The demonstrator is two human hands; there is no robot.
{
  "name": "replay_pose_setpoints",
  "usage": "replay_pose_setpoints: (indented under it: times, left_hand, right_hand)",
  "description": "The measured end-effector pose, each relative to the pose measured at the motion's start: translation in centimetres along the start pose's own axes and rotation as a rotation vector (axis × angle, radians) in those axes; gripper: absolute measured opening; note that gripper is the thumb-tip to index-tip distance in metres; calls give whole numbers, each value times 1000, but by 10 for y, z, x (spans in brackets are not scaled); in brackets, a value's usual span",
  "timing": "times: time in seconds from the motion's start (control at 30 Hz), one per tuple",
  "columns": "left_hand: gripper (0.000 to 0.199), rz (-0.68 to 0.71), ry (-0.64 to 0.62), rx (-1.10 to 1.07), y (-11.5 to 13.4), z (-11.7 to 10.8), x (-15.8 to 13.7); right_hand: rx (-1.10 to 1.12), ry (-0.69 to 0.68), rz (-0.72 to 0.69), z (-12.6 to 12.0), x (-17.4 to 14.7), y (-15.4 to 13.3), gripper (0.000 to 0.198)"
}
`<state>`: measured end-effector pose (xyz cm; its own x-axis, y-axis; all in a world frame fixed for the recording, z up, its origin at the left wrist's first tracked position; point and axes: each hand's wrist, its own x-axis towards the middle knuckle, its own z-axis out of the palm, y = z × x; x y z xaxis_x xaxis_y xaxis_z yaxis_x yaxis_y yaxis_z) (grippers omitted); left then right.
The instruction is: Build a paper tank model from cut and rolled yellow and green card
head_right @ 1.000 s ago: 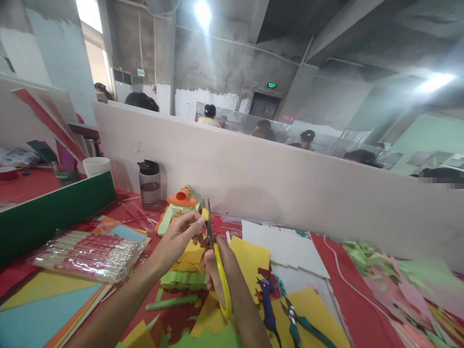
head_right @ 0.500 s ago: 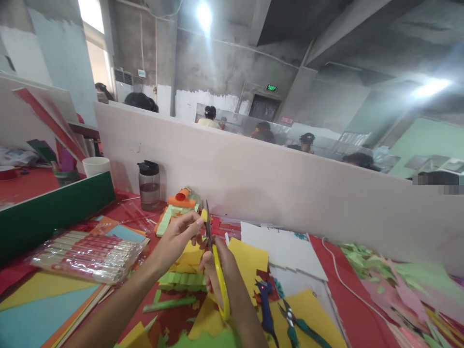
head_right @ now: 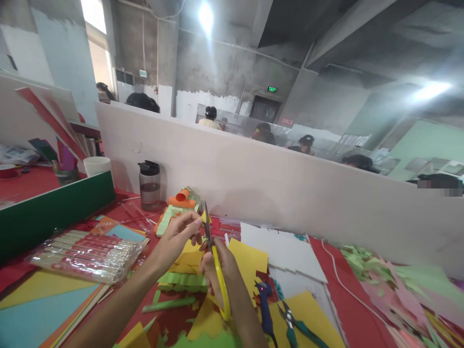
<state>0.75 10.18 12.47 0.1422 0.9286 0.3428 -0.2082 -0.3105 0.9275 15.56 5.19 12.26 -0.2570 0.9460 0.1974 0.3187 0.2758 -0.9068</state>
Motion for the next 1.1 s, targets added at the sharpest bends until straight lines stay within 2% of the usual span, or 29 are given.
replay_pose_setpoints:
  times: [0.47,0.9,1.1]
  left_hand:
    - [29,4,31,70,-2,-3,1]
    - [29,15,25,70,0,-2,2]
    - [29,18,31,66,-2,-3,1]
  right_hand:
    - [134,-97,20,-3,2,-2,78]
    - [73,-27,30,2,0,-3,66]
    - [56,-73,33,1,3,6,61]
